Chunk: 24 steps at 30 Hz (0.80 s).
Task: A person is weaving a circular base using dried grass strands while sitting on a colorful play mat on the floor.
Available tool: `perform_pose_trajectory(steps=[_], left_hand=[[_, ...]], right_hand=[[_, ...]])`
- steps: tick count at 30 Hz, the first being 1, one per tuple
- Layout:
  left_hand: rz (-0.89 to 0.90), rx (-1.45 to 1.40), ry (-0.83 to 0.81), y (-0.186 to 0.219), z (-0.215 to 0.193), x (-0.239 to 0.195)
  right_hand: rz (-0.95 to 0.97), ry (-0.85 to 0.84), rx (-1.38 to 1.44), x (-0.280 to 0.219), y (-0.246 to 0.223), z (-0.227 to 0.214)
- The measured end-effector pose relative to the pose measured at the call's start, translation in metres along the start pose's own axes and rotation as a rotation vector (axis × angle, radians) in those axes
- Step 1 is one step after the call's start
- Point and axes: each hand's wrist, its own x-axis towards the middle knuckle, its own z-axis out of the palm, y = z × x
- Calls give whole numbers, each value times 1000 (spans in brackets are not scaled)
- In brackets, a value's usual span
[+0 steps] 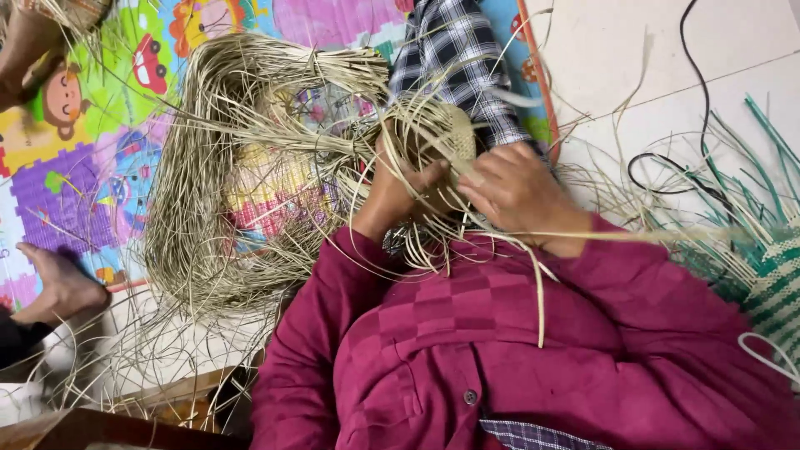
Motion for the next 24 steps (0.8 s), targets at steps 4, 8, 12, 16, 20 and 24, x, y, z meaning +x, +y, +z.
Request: perform_pose_trajectory(steps=[4,8,12,16,20,24], left_hand=[[-93,79,-23,18,-1,-1],[-42,28,-25,6,-7,0],[-203,76,-40,58,-2,0],[-270,202,-61,57,-2,3],[-12,-4,-59,16,-7,13],[20,-103,-83,22,-9,8]], right_hand=[[257,-190,138,-6,-3,13],[385,-255,93,6,-14,3],[562,-310,243,20,-19,0],[723,-353,476,29,-20,-7],[807,-383,424,17,-13,16],[970,-382,769,21,1,14]])
